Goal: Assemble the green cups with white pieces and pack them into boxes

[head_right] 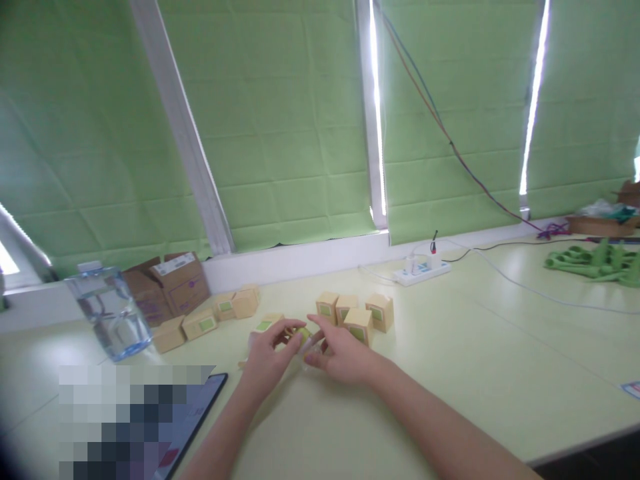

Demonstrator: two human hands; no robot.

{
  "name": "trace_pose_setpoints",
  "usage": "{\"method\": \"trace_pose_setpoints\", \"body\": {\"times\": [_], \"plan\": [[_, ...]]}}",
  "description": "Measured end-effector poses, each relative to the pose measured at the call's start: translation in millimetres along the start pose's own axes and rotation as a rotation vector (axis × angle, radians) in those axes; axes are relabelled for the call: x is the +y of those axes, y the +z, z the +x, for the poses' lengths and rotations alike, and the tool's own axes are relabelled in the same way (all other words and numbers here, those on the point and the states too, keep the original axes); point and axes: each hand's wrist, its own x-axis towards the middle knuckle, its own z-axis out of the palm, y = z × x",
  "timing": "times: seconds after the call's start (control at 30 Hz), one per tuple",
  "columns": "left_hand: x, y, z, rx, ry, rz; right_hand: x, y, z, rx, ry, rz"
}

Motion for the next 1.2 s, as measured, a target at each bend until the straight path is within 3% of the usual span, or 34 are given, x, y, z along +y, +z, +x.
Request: {"method": "trace_pose_setpoints", "body": {"times": [0.2,0.4,1.2], "plan": [[1,-0.8,0,0.039,-0.026,0.017,4,2,2,-0.004,0.0,0.042],[1,1.8,0,-0.025,-0.013,0.018,6,2,2,-0.003,-0.03,0.069],[-6,3.5,2,-0.076,-0.055,-0.098,15,7,6,0.058,-0.023,0.159]]}}
